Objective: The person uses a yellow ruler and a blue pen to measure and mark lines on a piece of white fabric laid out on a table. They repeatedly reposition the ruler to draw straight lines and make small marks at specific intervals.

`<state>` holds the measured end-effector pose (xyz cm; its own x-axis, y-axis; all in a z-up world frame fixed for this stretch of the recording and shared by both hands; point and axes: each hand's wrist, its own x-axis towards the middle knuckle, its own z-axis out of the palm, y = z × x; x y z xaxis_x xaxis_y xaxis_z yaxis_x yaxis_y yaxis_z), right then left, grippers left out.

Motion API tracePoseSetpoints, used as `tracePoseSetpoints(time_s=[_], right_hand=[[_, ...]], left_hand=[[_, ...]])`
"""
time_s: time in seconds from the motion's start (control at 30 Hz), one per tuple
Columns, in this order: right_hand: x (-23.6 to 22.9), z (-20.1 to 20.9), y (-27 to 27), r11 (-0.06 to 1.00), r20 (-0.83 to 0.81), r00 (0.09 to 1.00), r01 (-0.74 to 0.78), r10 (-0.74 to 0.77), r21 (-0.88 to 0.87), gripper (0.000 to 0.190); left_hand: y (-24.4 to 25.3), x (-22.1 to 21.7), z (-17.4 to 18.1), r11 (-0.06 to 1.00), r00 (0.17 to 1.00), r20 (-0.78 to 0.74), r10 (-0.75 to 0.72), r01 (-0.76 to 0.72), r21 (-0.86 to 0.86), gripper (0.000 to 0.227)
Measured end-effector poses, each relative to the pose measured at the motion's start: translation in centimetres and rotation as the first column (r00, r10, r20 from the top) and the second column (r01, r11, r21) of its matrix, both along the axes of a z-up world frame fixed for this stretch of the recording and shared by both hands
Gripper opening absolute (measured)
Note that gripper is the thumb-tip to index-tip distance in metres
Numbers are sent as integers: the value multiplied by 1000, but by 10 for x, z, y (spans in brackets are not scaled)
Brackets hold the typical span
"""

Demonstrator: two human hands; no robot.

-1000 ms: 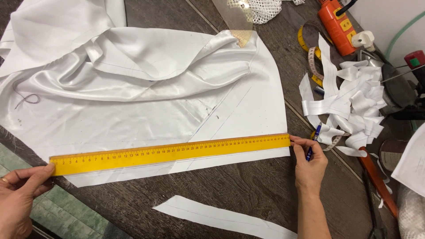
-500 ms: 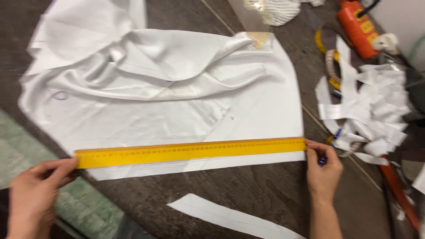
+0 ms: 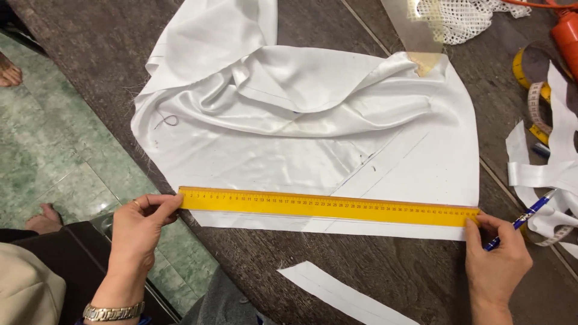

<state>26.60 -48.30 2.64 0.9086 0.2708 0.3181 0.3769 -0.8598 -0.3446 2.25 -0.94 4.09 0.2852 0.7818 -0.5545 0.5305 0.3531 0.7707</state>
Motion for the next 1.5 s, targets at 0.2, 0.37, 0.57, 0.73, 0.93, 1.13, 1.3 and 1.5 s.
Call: tracePoseSetpoints(time_s=[0.2,0.37,0.57,0.73,0.93,1.13,1.3,1.5], right_hand=[[0,2,3,1000,-11,1000,-3,3,4,10],[0,3,3,1000,-10,1000,-6,6,5,10],[0,3,4,1000,-16,1000,-5,5,26,11],[1,0,1,1000,-8,1000,0,0,19,12],[-1,3,3,1000,-23,1000,4,-4,15,12],[0,1,2,1000,-18,1000,6,-6,14,11],[3,-7,-7,1000,24,999,-21,21,-14,12],[1,0,2,1000,5,1000,-17,17,18,12]], left_hand=[[-3,4,8,1000,1000,-10,17,-17,-9,11],[-3,1,2,1000,1000,2,18,-18,9,13],[-3,1,0,1000,1000,1,9,-9,30,12],[-3,-1,-6,999,999,34,11,-13,43,12],[-3,-1,-5,999,999,36,11,-13,48,12],[-2,-3,-10,999,999,50,8,-10,40,12],[0,-6,-18,999,997,79,2,-6,49,12],[-2,-7,-17,988,996,63,-61,51,148,12]])
